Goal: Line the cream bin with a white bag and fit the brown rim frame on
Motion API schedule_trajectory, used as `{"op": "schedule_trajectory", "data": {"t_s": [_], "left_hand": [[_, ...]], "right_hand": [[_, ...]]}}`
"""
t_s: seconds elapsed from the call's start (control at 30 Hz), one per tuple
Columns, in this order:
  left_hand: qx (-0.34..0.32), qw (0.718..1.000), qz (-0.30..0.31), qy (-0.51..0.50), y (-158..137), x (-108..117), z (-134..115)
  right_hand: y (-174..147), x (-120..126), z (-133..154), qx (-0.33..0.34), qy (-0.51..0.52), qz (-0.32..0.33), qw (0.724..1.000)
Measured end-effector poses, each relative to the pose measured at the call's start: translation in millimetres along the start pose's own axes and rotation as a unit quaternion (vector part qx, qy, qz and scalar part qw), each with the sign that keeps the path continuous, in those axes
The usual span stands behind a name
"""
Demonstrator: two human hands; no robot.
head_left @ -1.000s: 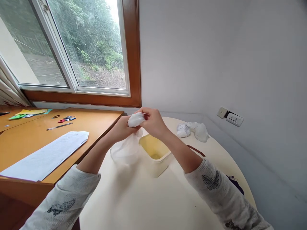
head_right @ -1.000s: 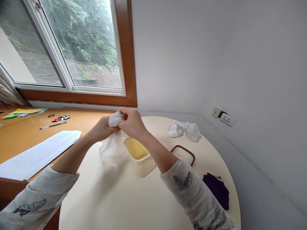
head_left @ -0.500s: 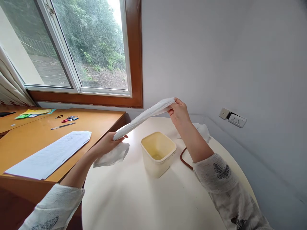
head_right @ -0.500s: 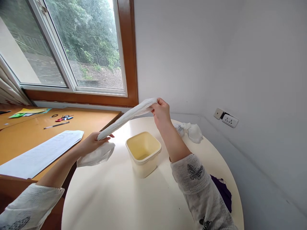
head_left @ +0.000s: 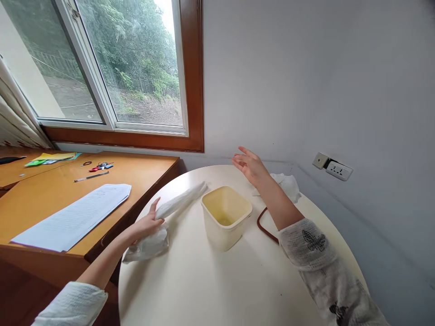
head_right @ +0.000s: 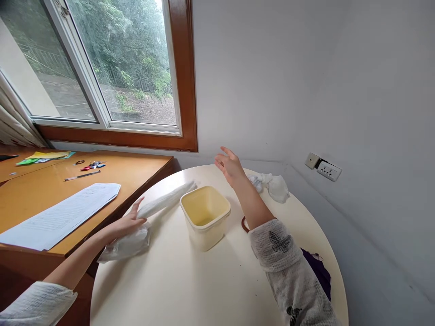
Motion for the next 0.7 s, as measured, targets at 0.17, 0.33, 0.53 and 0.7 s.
{"op": "schedule_trajectory", "data": {"t_s": [0.17,0.33,0.53,0.7], "left_hand": [[-0.003,0.986,0.036,0.164,-3,-15,-1],[-0.09,0.959,0.008,0.268,-4,-22,-34],[-0.064,0.957,0.046,0.278,5,-72,-14],[-0.062,0.961,0.038,0.268,11,-85,-3]], "right_hand": [[9,47,2,0.012,-0.005,-0.057,0.998],[19,118,8,0.04,-0.027,-0.141,0.989],[14,196,-2,0.043,-0.064,-0.22,0.973],[4,232,-22,0.028,-0.11,-0.262,0.958]]}}
Point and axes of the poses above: each hand's wrist, its own y-axis towards the middle knuckle, its own x-axis out of the back of the hand, z = x × y, the point moved 7 cm from there along y, towards the middle knuckle, and after that the axes turned 7 degrees about -z, right-handed, at the moved point
